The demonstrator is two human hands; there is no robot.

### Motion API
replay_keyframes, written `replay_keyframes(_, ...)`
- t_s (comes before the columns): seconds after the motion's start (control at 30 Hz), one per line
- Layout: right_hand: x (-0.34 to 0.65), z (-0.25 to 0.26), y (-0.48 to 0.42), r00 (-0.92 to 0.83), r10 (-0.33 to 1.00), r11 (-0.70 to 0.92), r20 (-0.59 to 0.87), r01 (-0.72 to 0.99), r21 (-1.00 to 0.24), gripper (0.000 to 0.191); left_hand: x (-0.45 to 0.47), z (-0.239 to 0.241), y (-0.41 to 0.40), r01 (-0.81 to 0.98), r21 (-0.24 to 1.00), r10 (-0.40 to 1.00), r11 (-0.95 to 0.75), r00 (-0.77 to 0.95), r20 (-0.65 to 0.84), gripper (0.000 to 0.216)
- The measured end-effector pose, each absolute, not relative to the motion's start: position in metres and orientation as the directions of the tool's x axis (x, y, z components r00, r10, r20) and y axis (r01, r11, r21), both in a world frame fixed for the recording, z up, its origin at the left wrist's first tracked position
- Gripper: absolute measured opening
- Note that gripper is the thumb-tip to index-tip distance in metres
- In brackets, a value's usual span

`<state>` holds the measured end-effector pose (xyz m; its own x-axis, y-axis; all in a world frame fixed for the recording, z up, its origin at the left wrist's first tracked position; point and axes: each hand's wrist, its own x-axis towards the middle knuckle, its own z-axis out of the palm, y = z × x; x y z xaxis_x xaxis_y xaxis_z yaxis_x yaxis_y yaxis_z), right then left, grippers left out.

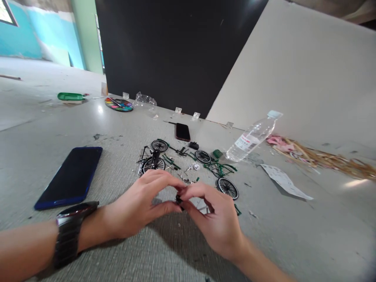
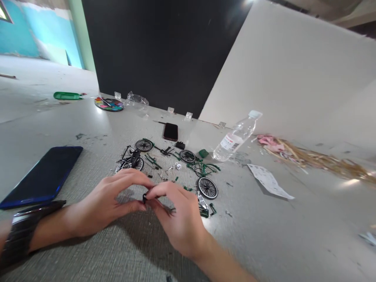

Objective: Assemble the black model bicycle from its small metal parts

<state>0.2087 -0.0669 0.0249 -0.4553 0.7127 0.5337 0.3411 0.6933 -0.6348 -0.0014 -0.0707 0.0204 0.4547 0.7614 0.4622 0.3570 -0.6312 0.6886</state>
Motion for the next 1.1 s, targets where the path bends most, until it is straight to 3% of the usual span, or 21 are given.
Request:
replay_keyframes(0.23,0.207,0.031,-0.070,-0.478,0.731,0.666,0.486,0.349,-0.659,0.020,0.001,0.025,-0.070,0.309,0.858,0.883,-0.410,0.370,0.289,0.021)
replay_keyframes(0.37,0.212,0.038,-0.063,-0.485,0.690,0.721,0.537,0.394,-0.570,0.024,0.000,0.025,-0.066,0.343,0.873,0.922,-0.347,0.296,0.250,0.018)
replay_keyframes(0.47,0.220,0.038,-0.051,-0.469,0.702,0.707,0.535,0.542,-0.454,0.022,-0.001,0.024,-0.064,0.368,0.861,0.927,-0.351,0.269,0.263,0.018)
replay_keyframes(0.6,0.232,0.032,-0.036,-0.453,0.771,0.609,0.449,0.732,-0.307,0.022,-0.001,0.024,-0.065,0.369,0.869,0.932,-0.330,0.276,0.236,0.021)
replay_keyframes(0.77,0.243,0.044,-0.027,-0.477,0.782,0.580,0.401,0.793,-0.187,0.020,-0.001,0.023,-0.066,0.343,0.886,0.935,-0.312,0.277,0.221,0.023)
replay_keyframes(0.9,0.253,0.056,-0.023,-0.595,0.758,0.644,0.267,0.747,-0.162,0.021,-0.001,0.023,-0.064,0.327,0.900,0.937,-0.289,0.291,0.195,0.023)
replay_keyframes(1.1,0.263,0.059,-0.022,-0.613,0.786,0.616,0.077,0.768,-0.174,0.016,-0.001,0.024,-0.065,0.318,0.895,0.931,-0.314,0.290,0.224,0.019)
